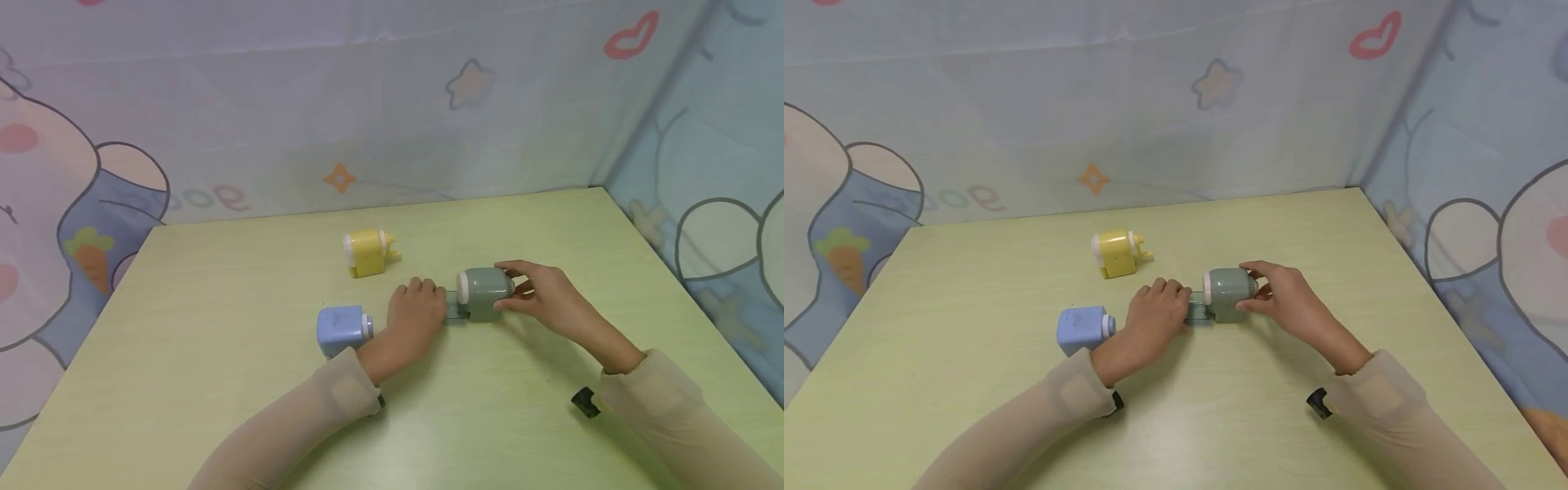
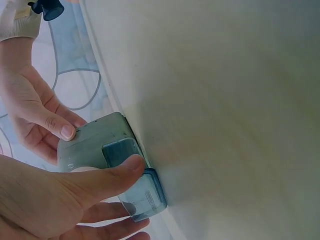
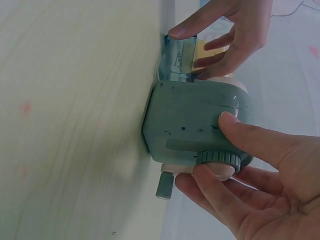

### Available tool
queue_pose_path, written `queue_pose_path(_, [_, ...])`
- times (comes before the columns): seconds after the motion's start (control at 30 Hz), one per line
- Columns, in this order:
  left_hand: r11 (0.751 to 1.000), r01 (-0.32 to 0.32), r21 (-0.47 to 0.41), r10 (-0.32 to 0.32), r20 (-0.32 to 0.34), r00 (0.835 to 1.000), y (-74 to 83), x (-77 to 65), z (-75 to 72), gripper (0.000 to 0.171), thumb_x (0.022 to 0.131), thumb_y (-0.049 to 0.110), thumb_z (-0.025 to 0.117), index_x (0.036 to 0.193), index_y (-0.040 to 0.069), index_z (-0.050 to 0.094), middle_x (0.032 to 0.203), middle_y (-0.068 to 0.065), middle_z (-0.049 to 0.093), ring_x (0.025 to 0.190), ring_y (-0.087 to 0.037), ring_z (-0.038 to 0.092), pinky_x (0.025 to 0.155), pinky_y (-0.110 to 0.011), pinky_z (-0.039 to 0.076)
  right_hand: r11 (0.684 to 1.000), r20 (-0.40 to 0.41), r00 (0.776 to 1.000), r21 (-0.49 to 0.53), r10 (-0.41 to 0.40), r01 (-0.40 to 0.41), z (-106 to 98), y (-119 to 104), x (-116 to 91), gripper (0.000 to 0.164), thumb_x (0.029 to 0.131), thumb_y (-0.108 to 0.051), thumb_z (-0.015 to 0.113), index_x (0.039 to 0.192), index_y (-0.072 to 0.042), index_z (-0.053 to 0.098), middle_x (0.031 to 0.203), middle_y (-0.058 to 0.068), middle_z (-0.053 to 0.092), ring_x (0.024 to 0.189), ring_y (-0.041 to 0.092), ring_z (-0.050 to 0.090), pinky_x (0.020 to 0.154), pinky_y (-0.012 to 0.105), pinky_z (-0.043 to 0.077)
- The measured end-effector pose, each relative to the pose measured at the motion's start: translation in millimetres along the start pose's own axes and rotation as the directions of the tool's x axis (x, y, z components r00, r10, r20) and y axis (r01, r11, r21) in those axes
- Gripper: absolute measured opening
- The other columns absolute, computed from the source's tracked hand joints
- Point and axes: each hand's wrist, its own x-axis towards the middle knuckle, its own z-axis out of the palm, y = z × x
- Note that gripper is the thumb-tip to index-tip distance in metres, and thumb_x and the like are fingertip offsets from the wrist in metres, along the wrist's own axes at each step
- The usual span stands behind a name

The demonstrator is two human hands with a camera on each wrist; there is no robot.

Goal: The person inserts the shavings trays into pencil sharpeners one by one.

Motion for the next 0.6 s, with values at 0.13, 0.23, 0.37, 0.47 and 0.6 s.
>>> queue_pose_path(0.13, [1.000, 0.001, -0.009, -0.001, 0.003, 1.000, 1.4, 1.3, 0.3, 0.019, 0.090, 0.027, 0.058, 0.103, 0.013, 0.057, 0.093, 0.001, 0.051, 0.080, -0.014, 0.041, 0.061, -0.025, 0.038, 1.000, -0.002, 1.000, 0.000, -0.001, 0.001, -0.3, -0.6, -0.6, 0.058, 0.077, -0.015, 0.073, 0.127, -0.003, 0.047, 0.108, 0.017, 0.058, 0.087, 0.026, 0.059, 0.065, 0.036, 0.051])
queue_pose_path(0.23, [1.000, 0.001, -0.022, -0.001, 0.005, 1.000, 1.4, 2.2, 0.9, 0.024, 0.088, 0.030, 0.060, 0.104, 0.013, 0.056, 0.093, 0.000, 0.051, 0.081, -0.014, 0.041, 0.061, -0.025, 0.038, 1.000, -0.004, 1.000, -0.003, -0.005, 0.005, -0.4, -0.7, -0.5, 0.058, 0.078, -0.015, 0.073, 0.127, -0.003, 0.047, 0.108, 0.017, 0.058, 0.087, 0.026, 0.059, 0.065, 0.036, 0.051])
queue_pose_path(0.37, [0.999, 0.000, -0.034, 0.000, 0.004, 1.000, 1.1, 3.3, 2.1, 0.031, 0.087, 0.036, 0.061, 0.105, 0.012, 0.055, 0.093, 0.000, 0.050, 0.081, -0.014, 0.041, 0.061, -0.025, 0.038, 1.000, -0.005, 1.000, -0.004, -0.008, 0.008, -0.4, -0.7, -0.2, 0.057, 0.077, -0.015, 0.073, 0.127, -0.002, 0.047, 0.108, 0.017, 0.058, 0.087, 0.025, 0.060, 0.065, 0.035, 0.051])
queue_pose_path(0.47, [0.999, 0.000, -0.036, 0.000, 0.007, 1.000, 0.9, 3.8, 2.1, 0.033, 0.086, 0.038, 0.062, 0.104, 0.012, 0.055, 0.093, 0.000, 0.050, 0.081, -0.014, 0.041, 0.061, -0.025, 0.038, 1.000, -0.007, 1.000, -0.004, -0.006, 0.006, -0.2, -0.6, -0.1, 0.057, 0.077, -0.015, 0.073, 0.127, -0.002, 0.047, 0.108, 0.017, 0.058, 0.086, 0.025, 0.060, 0.065, 0.036, 0.051])
queue_pose_path(0.6, [0.999, 0.002, -0.034, -0.001, 0.022, 1.000, 0.6, 4.4, 1.4, 0.036, 0.085, 0.041, 0.062, 0.105, 0.012, 0.055, 0.093, 0.000, 0.049, 0.081, -0.014, 0.041, 0.062, -0.025, 0.038, 1.000, -0.008, 1.000, -0.004, -0.004, 0.004, 0.4, -0.4, 0.1, 0.057, 0.077, -0.014, 0.073, 0.127, -0.002, 0.047, 0.108, 0.017, 0.058, 0.086, 0.025, 0.060, 0.065, 0.036, 0.051])
